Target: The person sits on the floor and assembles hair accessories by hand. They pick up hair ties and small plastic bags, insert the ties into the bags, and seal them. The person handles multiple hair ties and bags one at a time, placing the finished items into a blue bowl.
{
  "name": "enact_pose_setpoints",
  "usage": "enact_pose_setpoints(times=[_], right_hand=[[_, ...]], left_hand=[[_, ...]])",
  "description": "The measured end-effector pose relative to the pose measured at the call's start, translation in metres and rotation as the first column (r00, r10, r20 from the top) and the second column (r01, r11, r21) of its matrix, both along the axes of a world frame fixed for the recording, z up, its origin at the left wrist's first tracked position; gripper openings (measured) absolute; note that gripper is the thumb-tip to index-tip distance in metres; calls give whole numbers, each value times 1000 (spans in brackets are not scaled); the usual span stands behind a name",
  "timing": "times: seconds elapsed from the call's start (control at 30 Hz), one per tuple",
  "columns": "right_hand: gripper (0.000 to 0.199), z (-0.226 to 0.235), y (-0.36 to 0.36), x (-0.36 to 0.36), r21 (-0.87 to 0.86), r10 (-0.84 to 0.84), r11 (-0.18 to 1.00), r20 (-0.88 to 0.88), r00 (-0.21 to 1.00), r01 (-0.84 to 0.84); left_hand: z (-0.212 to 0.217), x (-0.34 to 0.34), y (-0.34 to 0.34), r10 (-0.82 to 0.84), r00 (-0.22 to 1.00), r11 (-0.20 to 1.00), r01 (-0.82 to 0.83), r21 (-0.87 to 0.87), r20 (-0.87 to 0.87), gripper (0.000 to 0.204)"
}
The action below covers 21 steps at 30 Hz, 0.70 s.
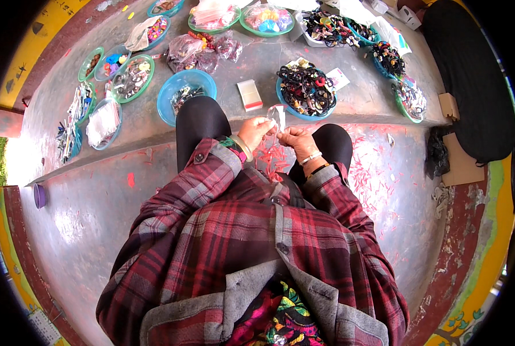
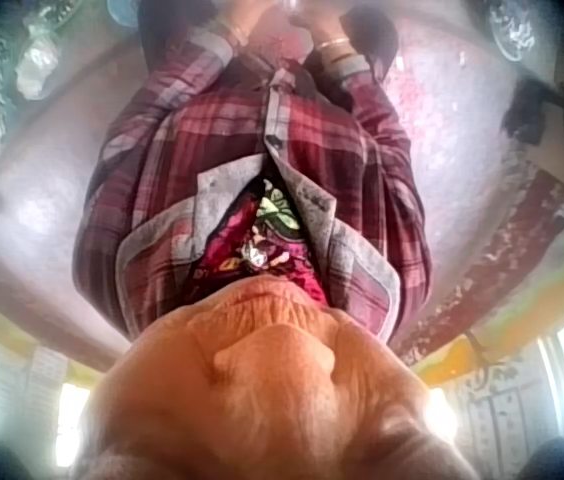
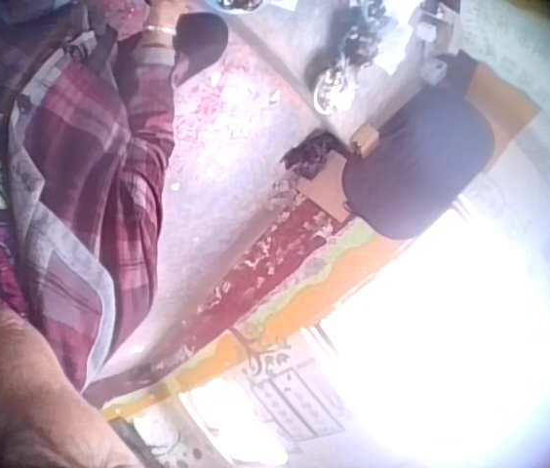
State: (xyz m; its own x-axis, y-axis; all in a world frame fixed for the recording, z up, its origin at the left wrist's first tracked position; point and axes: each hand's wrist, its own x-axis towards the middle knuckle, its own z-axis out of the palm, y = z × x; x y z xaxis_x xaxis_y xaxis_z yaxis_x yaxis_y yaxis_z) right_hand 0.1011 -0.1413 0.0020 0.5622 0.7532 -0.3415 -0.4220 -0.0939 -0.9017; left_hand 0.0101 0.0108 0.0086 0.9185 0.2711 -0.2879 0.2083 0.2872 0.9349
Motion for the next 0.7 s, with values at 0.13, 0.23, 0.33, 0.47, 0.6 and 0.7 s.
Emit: enact_pose_setpoints(times=[0.13, 0.23, 0.33, 0.47, 0.6, 0.7], right_hand=[[9, 3, 1, -2, 5, 23, 1000, -27, 999, -23], [10, 9, 3, -5, -20, 52, 998, -73, 996, -54], [10, 10, 3, -7, -20, 60, 998, -115, 992, -63], [9, 2, 2, -5, 4, 18, 1000, -151, 988, -17], [9, 1, 2, -3, 93, -98, 989, -133, 986, 111], [12, 4, 2, -1, 73, -232, 966, -175, 957, 247]], left_hand=[[-5, 1, 3, 27, 999, 996, -24, -81, 26, 19], [-2, 1, 2, 57, 996, 987, -46, -153, 67, 18], [2, -1, 3, 59, 997, 978, -49, -201, 43, 18], [-6, 2, 2, 126, 992, 966, -123, -229, -2, 20], [-1, 1, 2, 41, 999, 948, -48, -314, -28, 21], [1, 0, -1, -71, 995, 955, 48, -292, -71, 20]])
